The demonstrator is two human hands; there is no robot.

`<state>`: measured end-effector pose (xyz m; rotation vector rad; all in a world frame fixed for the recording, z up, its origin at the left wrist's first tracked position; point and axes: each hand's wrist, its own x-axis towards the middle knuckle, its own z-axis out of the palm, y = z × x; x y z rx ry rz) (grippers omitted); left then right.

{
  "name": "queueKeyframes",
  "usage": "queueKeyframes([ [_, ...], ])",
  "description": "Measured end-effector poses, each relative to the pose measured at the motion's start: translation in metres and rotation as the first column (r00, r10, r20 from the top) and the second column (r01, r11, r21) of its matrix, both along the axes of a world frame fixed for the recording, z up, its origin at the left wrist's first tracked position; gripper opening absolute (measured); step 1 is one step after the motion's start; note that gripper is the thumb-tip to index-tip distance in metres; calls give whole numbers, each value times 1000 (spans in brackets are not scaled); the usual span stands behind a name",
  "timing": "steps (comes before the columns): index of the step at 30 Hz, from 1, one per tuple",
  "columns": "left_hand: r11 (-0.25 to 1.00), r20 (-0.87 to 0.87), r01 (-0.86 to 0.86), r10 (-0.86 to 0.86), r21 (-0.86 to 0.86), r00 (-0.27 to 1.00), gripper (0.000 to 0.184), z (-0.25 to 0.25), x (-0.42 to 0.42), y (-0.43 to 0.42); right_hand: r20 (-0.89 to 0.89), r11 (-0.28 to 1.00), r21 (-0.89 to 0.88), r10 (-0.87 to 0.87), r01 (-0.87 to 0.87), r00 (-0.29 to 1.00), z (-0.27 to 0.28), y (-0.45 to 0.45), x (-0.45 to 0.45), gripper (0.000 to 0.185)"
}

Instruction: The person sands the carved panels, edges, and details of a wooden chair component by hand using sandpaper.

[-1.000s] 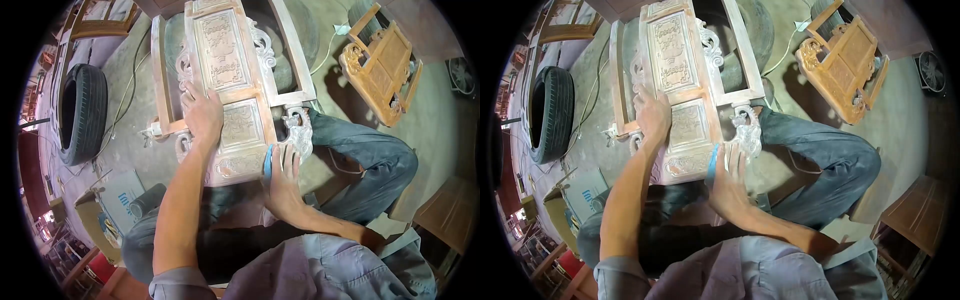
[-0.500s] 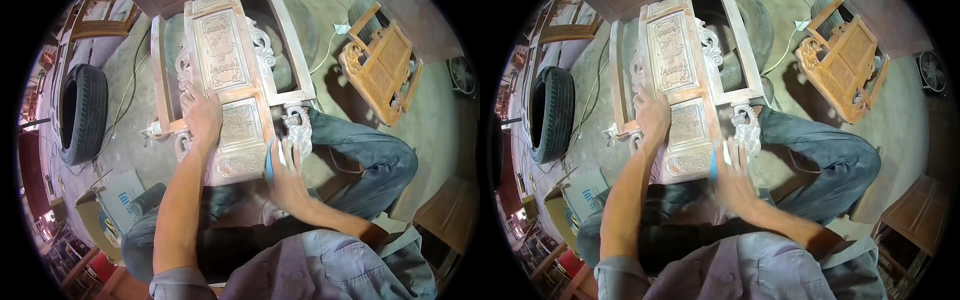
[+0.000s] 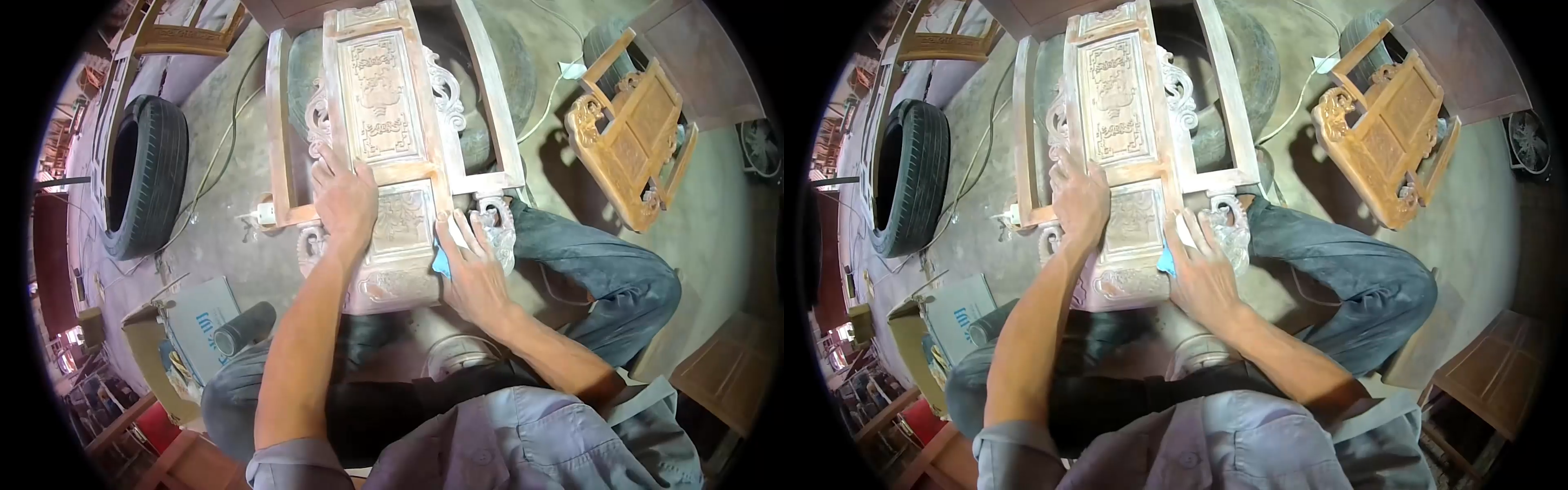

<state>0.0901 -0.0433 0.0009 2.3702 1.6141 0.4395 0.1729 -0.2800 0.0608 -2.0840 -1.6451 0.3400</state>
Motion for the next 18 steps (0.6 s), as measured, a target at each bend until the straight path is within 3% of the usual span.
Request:
queueKeyframes([
  [2, 1000, 7, 2, -2, -4, 1000, 77, 1, 0, 0, -12, 1000, -19, -5, 5, 1000, 3, -4, -5, 90],
  [3, 1000, 3, -2, 2, -6, 1000, 77, 1, 1, -1, 20, 992, -125, 28, -26, 999, 11, -17, -9, 90],
  [7, 999, 1, -18, 18, 33, 1000, 78, -2, 1, -1, -25, 1000, -4, -30, 30, 999, 0, -6, -2, 88],
  [12, 999, -2, 4, -4, 34, 1000, 80, -5, -2, 0, -22, 995, -100, -22, 20, 1000, 10, -4, -4, 84],
  [18, 999, -5, 14, -13, 38, 1000, 78, -4, -2, 1, -72, 998, -44, -40, 37, 997, -4, 12, 6, 80],
])
